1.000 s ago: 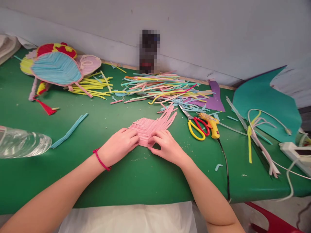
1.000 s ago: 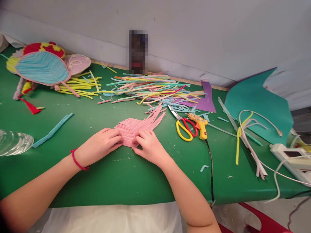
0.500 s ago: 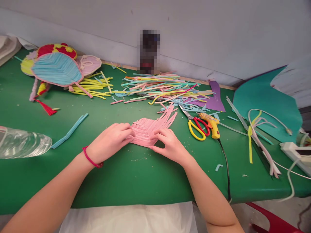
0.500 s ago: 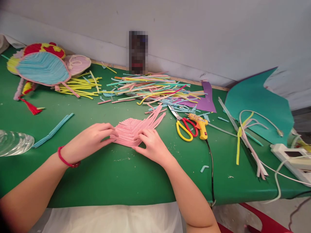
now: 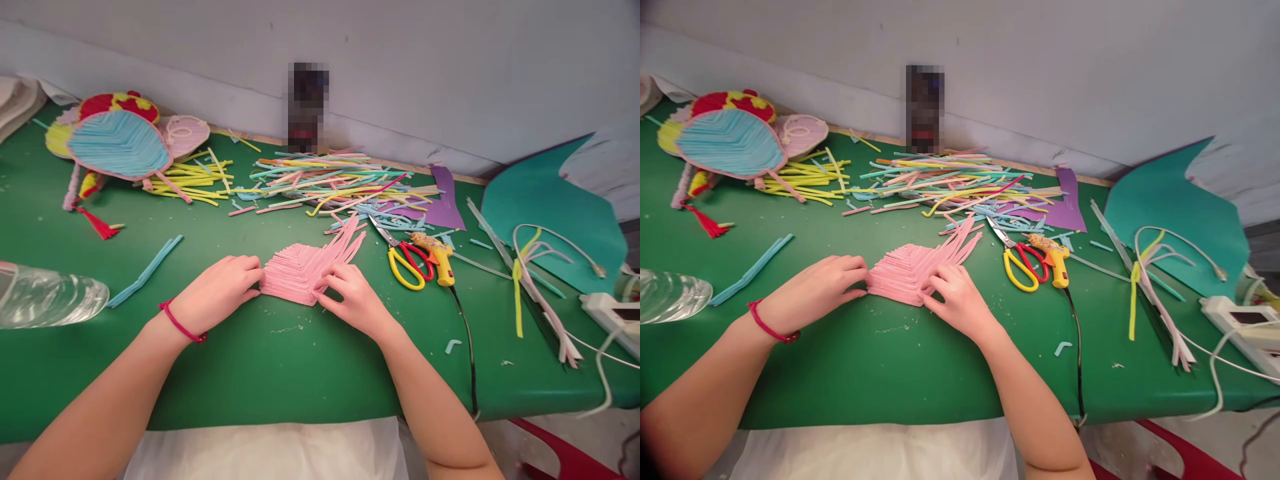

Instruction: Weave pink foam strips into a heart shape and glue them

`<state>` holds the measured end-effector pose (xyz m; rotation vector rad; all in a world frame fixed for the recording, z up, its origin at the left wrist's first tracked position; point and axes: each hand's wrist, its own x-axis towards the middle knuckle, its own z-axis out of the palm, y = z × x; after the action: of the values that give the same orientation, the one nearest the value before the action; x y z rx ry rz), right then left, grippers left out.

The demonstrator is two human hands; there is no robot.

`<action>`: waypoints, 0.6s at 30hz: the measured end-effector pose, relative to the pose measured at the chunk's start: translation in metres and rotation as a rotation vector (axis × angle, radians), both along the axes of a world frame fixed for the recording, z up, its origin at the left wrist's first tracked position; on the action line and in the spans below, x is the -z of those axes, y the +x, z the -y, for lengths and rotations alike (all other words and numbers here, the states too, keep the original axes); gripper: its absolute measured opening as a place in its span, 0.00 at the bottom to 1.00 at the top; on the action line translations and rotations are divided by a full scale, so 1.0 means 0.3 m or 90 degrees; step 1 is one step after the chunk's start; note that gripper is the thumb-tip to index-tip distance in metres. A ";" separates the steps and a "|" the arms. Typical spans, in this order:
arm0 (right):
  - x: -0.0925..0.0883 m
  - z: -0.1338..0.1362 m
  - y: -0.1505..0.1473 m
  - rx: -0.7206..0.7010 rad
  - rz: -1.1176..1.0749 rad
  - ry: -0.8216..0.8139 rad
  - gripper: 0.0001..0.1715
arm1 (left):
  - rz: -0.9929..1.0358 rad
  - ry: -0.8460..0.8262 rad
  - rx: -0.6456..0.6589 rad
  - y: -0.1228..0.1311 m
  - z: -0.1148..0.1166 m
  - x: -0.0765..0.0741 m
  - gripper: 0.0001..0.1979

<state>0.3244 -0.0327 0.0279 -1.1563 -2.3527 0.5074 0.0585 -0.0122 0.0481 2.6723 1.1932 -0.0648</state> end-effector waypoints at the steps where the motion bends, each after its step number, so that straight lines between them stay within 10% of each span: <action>1: 0.001 0.000 0.000 -0.001 0.000 0.000 0.03 | -0.003 -0.001 0.001 0.002 0.000 -0.002 0.04; 18: -0.003 -0.001 0.003 0.006 0.006 0.000 0.04 | 0.052 0.022 -0.001 -0.001 0.001 0.007 0.07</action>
<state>0.3254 -0.0323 0.0288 -1.1716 -2.3548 0.5007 0.0581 -0.0126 0.0459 2.6760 1.1810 0.0645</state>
